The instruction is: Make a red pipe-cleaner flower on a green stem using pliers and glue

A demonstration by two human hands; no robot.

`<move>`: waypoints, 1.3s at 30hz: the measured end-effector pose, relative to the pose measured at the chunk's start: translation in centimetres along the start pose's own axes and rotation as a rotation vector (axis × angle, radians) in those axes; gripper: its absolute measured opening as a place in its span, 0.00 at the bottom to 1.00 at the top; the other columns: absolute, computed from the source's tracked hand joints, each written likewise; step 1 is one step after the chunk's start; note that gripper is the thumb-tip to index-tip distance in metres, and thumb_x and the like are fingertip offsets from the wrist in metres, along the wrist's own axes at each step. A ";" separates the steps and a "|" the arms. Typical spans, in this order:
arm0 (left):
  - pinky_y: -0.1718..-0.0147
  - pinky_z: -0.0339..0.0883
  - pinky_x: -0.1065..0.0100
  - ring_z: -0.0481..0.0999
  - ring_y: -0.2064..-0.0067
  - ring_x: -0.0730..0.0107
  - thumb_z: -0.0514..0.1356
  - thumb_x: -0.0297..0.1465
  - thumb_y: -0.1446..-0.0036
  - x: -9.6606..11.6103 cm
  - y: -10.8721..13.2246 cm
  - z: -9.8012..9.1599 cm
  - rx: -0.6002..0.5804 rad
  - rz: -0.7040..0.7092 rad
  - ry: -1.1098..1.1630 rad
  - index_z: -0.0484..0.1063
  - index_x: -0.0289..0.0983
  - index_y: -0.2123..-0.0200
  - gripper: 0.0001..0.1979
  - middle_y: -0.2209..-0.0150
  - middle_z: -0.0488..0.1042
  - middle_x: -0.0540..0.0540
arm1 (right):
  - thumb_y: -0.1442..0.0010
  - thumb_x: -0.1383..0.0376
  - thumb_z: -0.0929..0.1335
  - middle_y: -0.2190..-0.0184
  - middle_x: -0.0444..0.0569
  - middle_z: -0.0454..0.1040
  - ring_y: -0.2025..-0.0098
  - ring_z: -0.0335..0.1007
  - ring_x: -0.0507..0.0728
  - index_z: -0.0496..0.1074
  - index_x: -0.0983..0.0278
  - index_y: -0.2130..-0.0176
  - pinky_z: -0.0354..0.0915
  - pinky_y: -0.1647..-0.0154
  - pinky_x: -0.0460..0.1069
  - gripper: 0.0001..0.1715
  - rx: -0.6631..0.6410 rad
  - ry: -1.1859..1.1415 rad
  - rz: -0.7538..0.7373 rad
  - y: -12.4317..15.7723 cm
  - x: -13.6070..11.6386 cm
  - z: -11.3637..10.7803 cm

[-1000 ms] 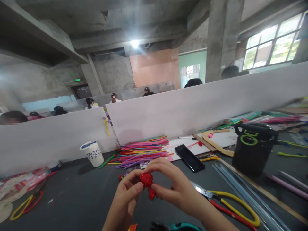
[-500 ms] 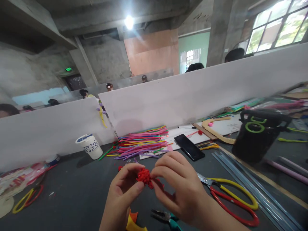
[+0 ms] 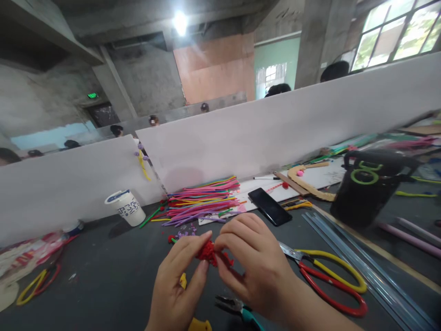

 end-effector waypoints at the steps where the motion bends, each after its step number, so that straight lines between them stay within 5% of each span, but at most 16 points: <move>1: 0.60 0.71 0.68 0.77 0.58 0.64 0.59 0.23 0.47 0.2 0.0 0.0 -0.005 0.025 -0.019 0.76 0.45 0.53 0.19 0.58 0.79 0.47 | 0.44 0.73 0.63 0.74 0.48 0.70 0.69 0.61 0.55 0.69 0.66 0.71 0.57 0.66 0.52 0.07 -0.006 -0.015 0.013 0.0 0.1 0.1; 8: 0.59 0.69 0.71 0.76 0.58 0.67 0.62 0.22 0.50 -0.1 0.3 0.4 -0.001 0.043 0.005 0.75 0.48 0.52 0.22 0.59 0.78 0.50 | 0.47 0.74 0.64 0.73 0.47 0.69 0.68 0.60 0.55 0.67 0.65 0.72 0.57 0.65 0.51 0.06 -0.054 -0.090 0.064 0.3 0.4 0.8; 19: 0.57 0.68 0.69 0.77 0.58 0.62 0.65 0.26 0.53 -3.3 1.1 1.0 0.136 -0.380 0.370 0.80 0.43 0.62 0.13 0.61 0.80 0.47 | 0.50 0.76 0.63 0.74 0.46 0.68 0.68 0.60 0.54 0.63 0.64 0.74 0.57 0.66 0.51 0.08 0.025 -0.114 0.118 0.4 0.6 0.7; 25: 0.58 0.68 0.67 0.78 0.58 0.57 0.66 0.31 0.54 -4.2 1.5 1.7 0.100 -0.516 0.610 0.81 0.40 0.63 0.11 0.62 0.81 0.44 | 0.51 0.77 0.63 0.74 0.45 0.67 0.69 0.60 0.54 0.63 0.64 0.73 0.57 0.66 0.50 0.09 0.034 -0.133 0.142 0.4 0.7 0.6; 33: 0.69 0.68 0.73 0.75 0.70 0.70 0.69 0.29 0.57 -5.0 1.3 2.3 0.041 -0.629 0.811 0.82 0.38 0.69 0.08 0.73 0.80 0.47 | 0.49 0.76 0.62 0.75 0.45 0.68 0.69 0.60 0.54 0.64 0.64 0.74 0.57 0.67 0.51 0.09 -0.029 -0.135 0.115 0.3 0.3 0.9; 39: 0.71 0.67 0.72 0.73 0.72 0.70 0.69 0.29 0.60 -5.4 1.9 2.9 0.049 -0.745 0.900 0.81 0.35 0.71 0.08 0.75 0.78 0.45 | 0.50 0.77 0.62 0.76 0.45 0.67 0.69 0.59 0.53 0.64 0.64 0.75 0.57 0.66 0.50 0.09 -0.057 -0.156 0.146 0.4 0.6 1.2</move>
Point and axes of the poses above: each hand's wrist, its own y-axis away from the middle knuckle, its own z-axis out of the palm, x = y × z, the point moved 8 cm from there along -y, towards the middle knuckle
